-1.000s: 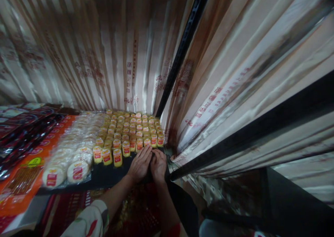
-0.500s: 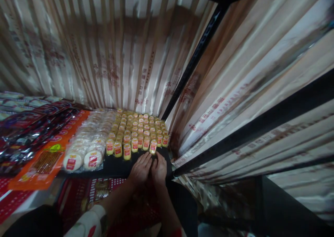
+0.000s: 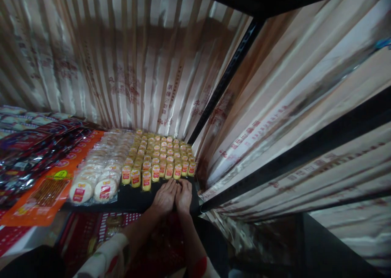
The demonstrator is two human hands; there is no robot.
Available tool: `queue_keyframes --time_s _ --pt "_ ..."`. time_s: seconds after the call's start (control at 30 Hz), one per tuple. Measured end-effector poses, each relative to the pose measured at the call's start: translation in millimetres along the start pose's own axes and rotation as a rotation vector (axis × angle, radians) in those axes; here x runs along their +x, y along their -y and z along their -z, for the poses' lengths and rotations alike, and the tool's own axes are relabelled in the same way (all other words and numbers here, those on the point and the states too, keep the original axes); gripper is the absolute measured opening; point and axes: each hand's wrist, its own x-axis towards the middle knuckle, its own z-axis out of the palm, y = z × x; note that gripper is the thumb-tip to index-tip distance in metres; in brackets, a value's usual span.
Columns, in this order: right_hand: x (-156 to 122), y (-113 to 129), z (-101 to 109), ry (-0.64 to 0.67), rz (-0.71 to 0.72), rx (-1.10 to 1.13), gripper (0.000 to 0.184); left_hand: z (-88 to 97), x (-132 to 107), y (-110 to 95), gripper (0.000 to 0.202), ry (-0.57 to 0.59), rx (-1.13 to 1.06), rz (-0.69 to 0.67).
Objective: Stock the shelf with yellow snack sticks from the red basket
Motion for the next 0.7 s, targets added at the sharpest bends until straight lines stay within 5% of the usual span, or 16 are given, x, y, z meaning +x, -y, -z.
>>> queue_keyframes --time_s 0.3,0.53,0.7 --pt "-4.1 1.9 -1.0 0.020 0.046 -0.021 0.033 4.7 -1.8 -0.4 0.040 -0.143 0.009 -0.017" --pt "-2.7 -2.5 -1.0 0.082 0.096 -0.042 0.037 10.7 2.1 0.3 0.038 -0.049 -0.030 -0.021" --pt "-12.9 9.2 4.6 0.063 0.085 -0.033 0.037 20.6 -18.1 2.3 0.036 -0.044 -0.108 -0.057"
